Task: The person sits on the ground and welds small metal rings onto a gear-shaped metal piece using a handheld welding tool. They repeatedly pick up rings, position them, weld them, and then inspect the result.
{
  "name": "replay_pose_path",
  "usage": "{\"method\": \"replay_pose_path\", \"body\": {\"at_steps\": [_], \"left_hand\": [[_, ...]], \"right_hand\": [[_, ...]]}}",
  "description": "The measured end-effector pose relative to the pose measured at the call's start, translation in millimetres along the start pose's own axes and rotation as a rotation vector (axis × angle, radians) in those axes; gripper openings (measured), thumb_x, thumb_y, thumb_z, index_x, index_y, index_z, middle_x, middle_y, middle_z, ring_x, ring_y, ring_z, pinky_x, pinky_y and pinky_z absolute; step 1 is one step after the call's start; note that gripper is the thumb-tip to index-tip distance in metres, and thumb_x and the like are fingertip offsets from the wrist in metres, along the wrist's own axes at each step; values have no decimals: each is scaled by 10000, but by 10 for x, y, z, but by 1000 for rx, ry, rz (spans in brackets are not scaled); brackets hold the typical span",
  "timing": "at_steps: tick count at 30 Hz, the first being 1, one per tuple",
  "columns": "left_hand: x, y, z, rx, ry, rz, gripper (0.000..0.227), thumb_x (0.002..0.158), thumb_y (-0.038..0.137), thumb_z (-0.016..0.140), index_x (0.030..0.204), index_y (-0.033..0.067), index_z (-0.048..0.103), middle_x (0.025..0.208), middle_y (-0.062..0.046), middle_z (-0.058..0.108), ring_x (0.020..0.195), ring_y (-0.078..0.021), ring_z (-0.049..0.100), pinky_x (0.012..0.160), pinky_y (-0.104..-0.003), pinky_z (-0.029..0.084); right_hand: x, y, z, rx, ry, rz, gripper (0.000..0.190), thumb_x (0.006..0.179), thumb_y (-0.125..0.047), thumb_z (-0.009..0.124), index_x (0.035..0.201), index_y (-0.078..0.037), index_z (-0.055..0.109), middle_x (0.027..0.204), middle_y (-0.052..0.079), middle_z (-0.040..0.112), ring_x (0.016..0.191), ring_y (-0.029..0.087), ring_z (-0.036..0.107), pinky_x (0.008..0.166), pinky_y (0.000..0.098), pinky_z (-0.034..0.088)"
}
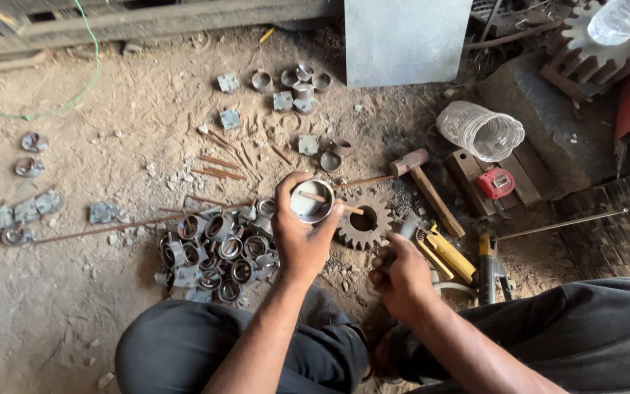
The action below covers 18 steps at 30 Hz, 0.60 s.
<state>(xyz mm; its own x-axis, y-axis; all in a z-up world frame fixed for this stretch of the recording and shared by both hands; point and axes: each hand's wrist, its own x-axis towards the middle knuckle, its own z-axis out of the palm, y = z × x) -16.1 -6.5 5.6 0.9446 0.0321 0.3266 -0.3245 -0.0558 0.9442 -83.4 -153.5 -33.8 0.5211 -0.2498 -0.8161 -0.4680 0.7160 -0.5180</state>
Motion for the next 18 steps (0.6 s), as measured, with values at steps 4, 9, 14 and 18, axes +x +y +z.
{"method": "replay_pose_path", "body": {"at_steps": [4, 9, 14, 18], "left_hand": [[-18, -28, 48, 59, 39, 43, 594, 839, -19, 820, 1333, 19, 493, 1154, -118, 679, 1025, -186, 728, 911, -309, 625], [7, -33, -5, 10, 97, 61, 589, 855, -24, 828, 1345, 17, 504, 1154, -142, 658, 1036, -208, 688, 913, -328, 606], [-60, -101, 103, -28, 11, -55, 604, 844, 26, 824, 1343, 42, 484, 1140, -124, 697, 1025, -209, 738, 882, -318, 650], [20, -19, 80, -23, 23, 30, 592, 854, 36, 828, 1342, 33, 491, 1118, -139, 715, 1009, -230, 752, 888, -330, 649]], "right_hand": [[-6, -6, -39, -119, -388, -34, 244, 999, -313, 483, 1129, -144, 603, 699, 29, 531, 565, 155, 499, 447, 294, 350], [95, -85, 51, 192, 31, 35, 175, 1081, -264, 525, 1127, -95, 530, 761, 15, 524, 621, 136, 486, 538, 292, 393], [34, 10, -107, -277, -451, -152, 175, 1026, -199, 494, 1078, -44, 554, 726, 61, 553, 578, 176, 499, 477, 301, 381], [46, -74, 39, -94, -149, -87, 162, 1041, -208, 512, 1133, -88, 573, 772, 18, 532, 628, 134, 488, 522, 284, 401]]}}
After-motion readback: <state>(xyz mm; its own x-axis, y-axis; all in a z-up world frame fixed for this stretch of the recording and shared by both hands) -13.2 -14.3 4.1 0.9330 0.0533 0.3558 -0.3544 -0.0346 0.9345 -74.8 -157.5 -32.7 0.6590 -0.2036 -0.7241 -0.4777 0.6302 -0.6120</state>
